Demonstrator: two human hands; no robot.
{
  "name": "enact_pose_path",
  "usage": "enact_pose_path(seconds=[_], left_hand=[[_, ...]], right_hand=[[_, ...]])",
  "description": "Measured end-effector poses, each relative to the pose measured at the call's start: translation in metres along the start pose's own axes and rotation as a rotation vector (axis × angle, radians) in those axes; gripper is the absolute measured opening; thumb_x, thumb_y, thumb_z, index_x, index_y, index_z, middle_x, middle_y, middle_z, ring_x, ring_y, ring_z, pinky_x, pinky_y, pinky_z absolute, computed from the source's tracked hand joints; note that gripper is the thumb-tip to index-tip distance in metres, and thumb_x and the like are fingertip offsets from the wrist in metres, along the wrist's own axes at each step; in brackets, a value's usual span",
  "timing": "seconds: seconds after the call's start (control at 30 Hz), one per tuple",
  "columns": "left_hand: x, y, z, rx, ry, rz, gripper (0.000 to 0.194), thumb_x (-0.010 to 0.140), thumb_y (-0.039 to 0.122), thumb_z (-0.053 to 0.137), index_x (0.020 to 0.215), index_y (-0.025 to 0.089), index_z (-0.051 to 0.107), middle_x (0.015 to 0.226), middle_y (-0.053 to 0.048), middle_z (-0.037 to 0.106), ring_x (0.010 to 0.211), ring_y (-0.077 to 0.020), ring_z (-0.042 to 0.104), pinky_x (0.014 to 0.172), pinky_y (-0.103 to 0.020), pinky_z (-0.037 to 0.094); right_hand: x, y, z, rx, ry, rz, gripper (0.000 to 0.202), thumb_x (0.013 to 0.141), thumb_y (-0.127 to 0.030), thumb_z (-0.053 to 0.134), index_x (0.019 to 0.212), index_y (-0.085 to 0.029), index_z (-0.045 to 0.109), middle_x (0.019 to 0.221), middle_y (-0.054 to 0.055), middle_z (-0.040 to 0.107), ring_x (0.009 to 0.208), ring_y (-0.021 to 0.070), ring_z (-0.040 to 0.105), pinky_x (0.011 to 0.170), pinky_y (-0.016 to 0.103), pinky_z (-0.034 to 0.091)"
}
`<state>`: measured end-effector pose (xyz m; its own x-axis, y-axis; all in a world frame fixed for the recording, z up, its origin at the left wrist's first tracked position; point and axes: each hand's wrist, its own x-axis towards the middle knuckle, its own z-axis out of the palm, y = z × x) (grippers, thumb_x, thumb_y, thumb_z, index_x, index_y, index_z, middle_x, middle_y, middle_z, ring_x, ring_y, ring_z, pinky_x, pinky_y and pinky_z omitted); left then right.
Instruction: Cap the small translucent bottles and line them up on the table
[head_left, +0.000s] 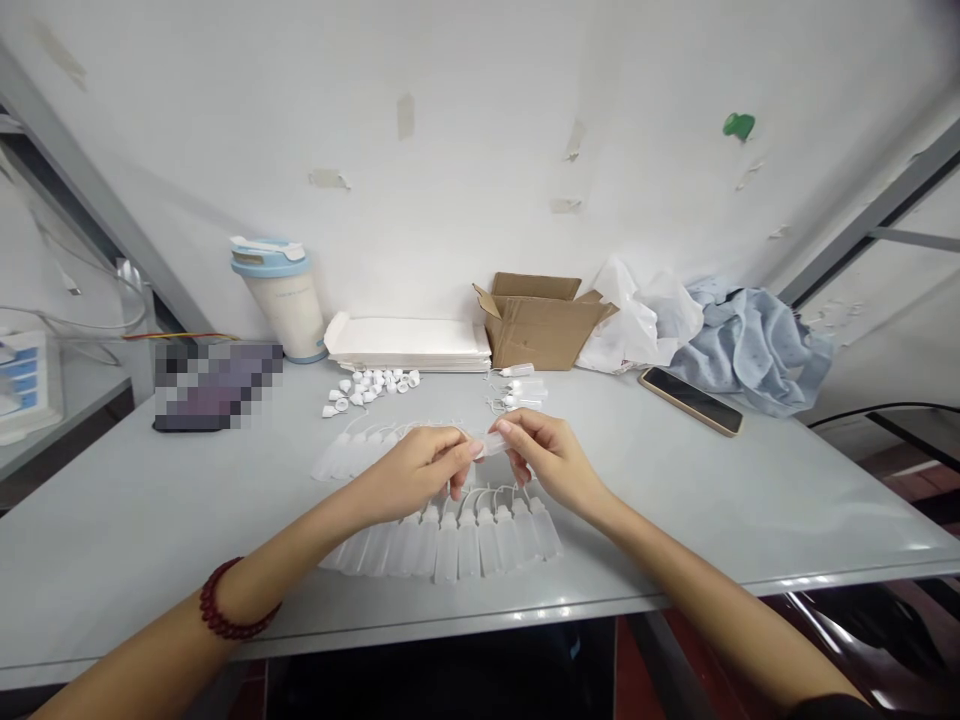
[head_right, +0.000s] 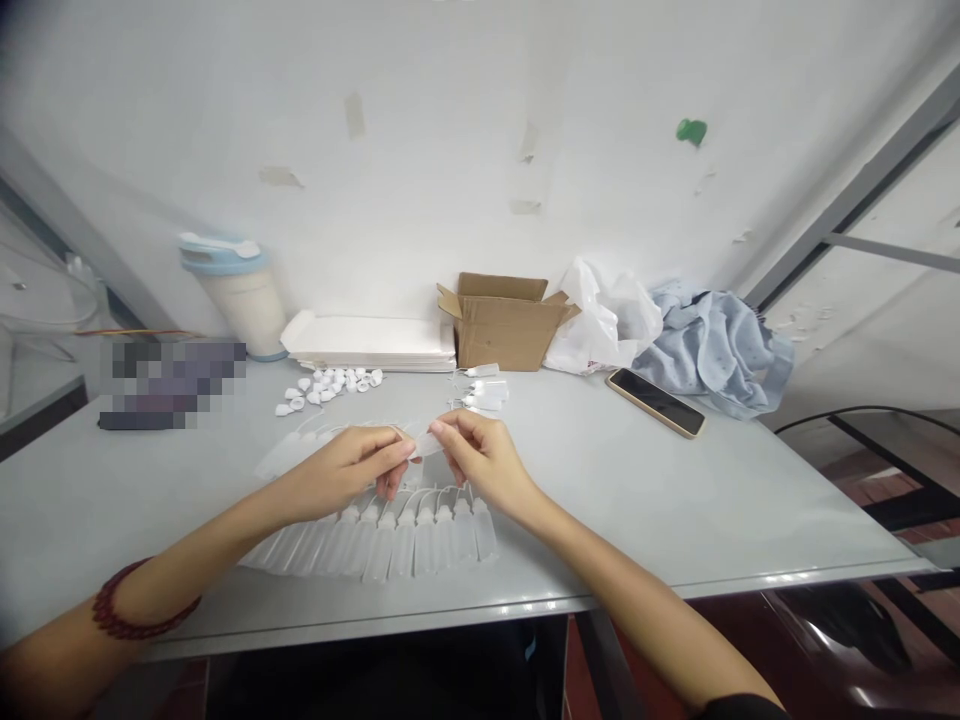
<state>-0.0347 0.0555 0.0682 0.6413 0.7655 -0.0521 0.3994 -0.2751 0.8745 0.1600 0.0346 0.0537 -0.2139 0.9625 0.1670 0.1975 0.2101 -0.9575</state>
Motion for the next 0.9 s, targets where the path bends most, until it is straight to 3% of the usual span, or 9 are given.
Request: enact_pose_path(seconds=[0.1,0.23,0.3,0.37,0.5,0.63,0.77,0.9], left_hand=[[0.002,0.0,-0.001,-0.162,-0.03,-0.062,0.043,0.093,0.046,0.038,0.063,0.017,0.05,0.054,0.0,0.057,0.058,-0.0141,0.058,0.058,-0.024,0.046],[0.002,0.002,-0.002,-0.351,-0.04,-0.082,0.041,0.092,0.048,0.041,0.067,0.016,0.051,0.054,0.004,0.05,0.049,-0.0114,0.054,0.053,-0.025,0.045],[0.001,0.004,-0.001,-0.35,-0.032,-0.056,0.042,0.092,0.047,0.042,0.065,0.016,0.05,0.052,0.005,0.048,0.048,-0.011,0.053,0.053,-0.025,0.045],[0.0,0.005,0.001,-0.289,0.001,-0.018,0.044,0.092,0.045,0.043,0.06,0.016,0.049,0.051,0.004,0.049,0.048,-0.0105,0.052,0.056,-0.025,0.046],[-0.002,0.006,0.005,-0.18,0.061,0.056,0.043,0.093,0.04,0.043,0.058,0.016,0.051,0.049,0.003,0.053,0.05,-0.0104,0.054,0.065,-0.025,0.049],[-0.003,0.006,0.008,-0.051,0.133,0.146,0.036,0.093,0.031,0.045,0.062,0.015,0.054,0.057,0.001,0.058,0.053,-0.0102,0.058,0.055,-0.021,0.046],[-0.003,0.0,0.01,0.171,0.235,0.35,0.031,0.093,0.021,0.044,0.065,0.015,0.055,0.06,0.001,0.06,0.055,-0.0094,0.058,0.057,-0.021,0.043],[-0.003,-0.009,0.012,0.401,0.331,0.557,0.025,0.094,0.017,0.042,0.07,0.016,0.051,0.062,0.001,0.057,0.05,-0.0092,0.05,0.051,-0.022,0.038]], right_hand=[[-0.001,0.001,0.0,-0.121,0.004,-0.101,0.026,0.09,-0.04,0.051,0.092,-0.016,0.06,0.056,-0.004,0.051,0.046,0.0083,0.049,0.047,0.021,0.04],[-0.001,0.007,0.0,-0.396,0.04,-0.466,0.02,0.092,-0.031,0.051,0.102,-0.016,0.06,0.072,0.003,0.057,0.062,0.0131,0.054,0.057,0.025,0.046],[-0.001,0.011,0.0,-0.517,0.052,-0.625,0.019,0.094,-0.027,0.046,0.104,-0.016,0.058,0.073,0.004,0.055,0.065,0.0143,0.052,0.06,0.027,0.046],[-0.001,0.012,-0.001,-0.578,0.042,-0.684,0.021,0.096,-0.024,0.041,0.106,-0.015,0.056,0.07,0.003,0.052,0.062,0.0142,0.049,0.058,0.026,0.045],[-0.003,0.007,-0.002,-0.592,0.006,-0.653,0.022,0.098,-0.024,0.036,0.103,-0.015,0.055,0.069,0.003,0.053,0.062,0.0145,0.05,0.058,0.026,0.044],[-0.005,0.0,-0.002,-0.503,-0.019,-0.536,0.022,0.097,-0.025,0.037,0.096,-0.015,0.057,0.071,0.003,0.057,0.063,0.0136,0.052,0.06,0.025,0.043],[-0.005,-0.004,-0.003,-0.389,-0.054,-0.397,0.026,0.097,-0.028,0.039,0.09,-0.014,0.06,0.071,0.002,0.058,0.063,0.0123,0.051,0.06,0.025,0.04],[-0.005,-0.005,-0.003,-0.271,-0.075,-0.242,0.031,0.096,-0.034,0.04,0.081,-0.015,0.06,0.061,-0.001,0.049,0.056,0.0106,0.044,0.054,0.024,0.034]])
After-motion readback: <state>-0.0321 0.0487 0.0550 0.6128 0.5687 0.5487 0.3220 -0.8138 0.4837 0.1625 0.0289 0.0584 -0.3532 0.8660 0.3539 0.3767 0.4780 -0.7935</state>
